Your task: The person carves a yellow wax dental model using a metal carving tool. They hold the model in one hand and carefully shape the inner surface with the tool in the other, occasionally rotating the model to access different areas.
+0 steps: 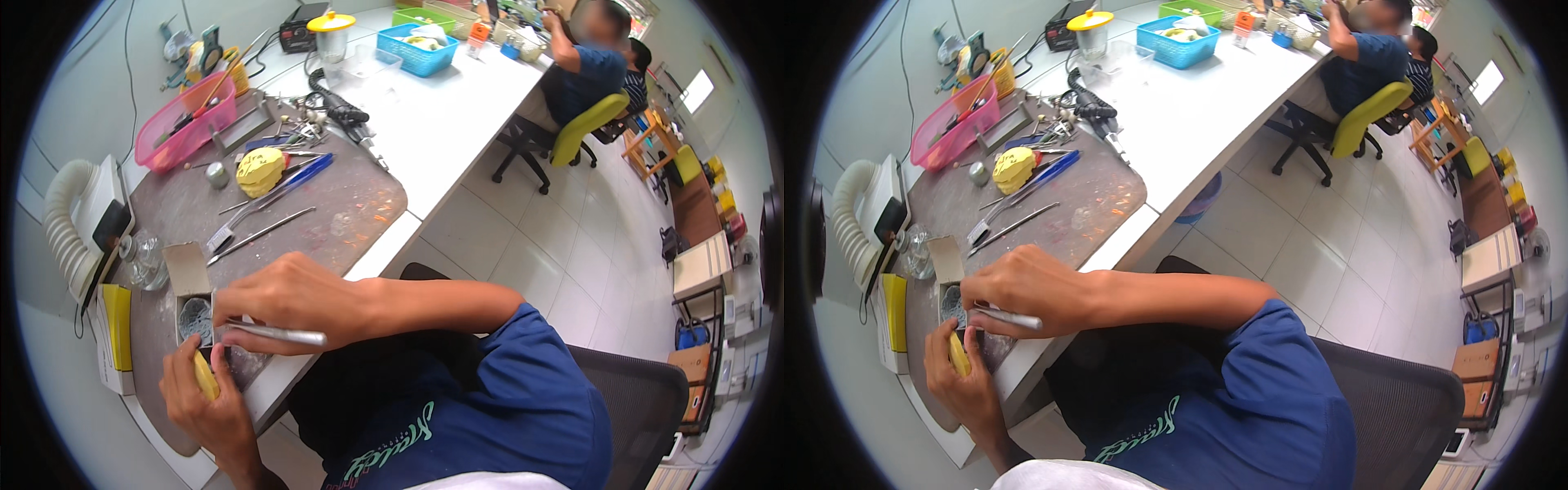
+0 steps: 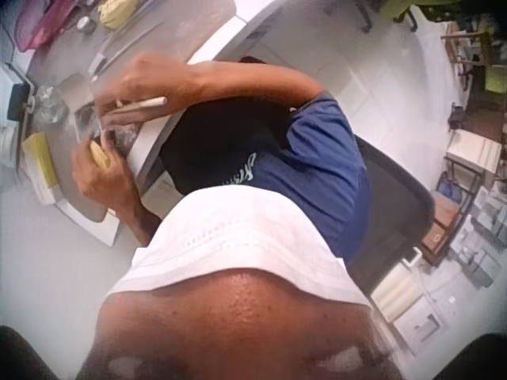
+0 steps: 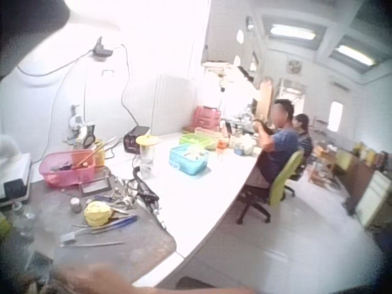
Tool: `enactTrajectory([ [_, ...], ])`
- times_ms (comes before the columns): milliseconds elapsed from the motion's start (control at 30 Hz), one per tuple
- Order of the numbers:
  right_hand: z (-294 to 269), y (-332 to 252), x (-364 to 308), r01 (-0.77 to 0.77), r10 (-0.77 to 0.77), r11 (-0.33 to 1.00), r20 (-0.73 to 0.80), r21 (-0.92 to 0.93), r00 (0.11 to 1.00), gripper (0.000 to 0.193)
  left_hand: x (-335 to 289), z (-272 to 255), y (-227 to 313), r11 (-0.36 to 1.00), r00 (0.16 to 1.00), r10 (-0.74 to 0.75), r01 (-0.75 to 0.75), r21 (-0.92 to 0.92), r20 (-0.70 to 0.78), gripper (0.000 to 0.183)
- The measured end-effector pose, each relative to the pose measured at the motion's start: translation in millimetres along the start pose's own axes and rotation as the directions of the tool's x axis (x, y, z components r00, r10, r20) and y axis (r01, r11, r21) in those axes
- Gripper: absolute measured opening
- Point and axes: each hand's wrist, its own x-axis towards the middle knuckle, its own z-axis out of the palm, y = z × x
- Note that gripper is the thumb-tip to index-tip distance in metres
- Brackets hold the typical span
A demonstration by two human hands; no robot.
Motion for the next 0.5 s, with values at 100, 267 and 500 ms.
enactTrajectory([
  [100, -2, -7, 1, -0.221, 0.238, 0.939, -0.031, 0.265, 0.971, 0.012, -1, 1, -2, 1.000, 0.999, 0.020, -0.020, -0.009, -0.029, 0.022],
  [267, -25, -12, -11, -0.421, 0.499, 0.796, -0.078, 0.435, 0.863, 0.012, -2, 2, -6, 0.999, 0.999, -0.005, 0.003, -0.047, -0.033, 0.024],
  [500, -53, 22, -12, -0.107, 0.014, 0.880, -0.200, -0.463, 0.980, 0.014, -8, -9, -19, 0.975, 0.980, -0.091, 0.051, -0.216, -0.178, 0.035],
])
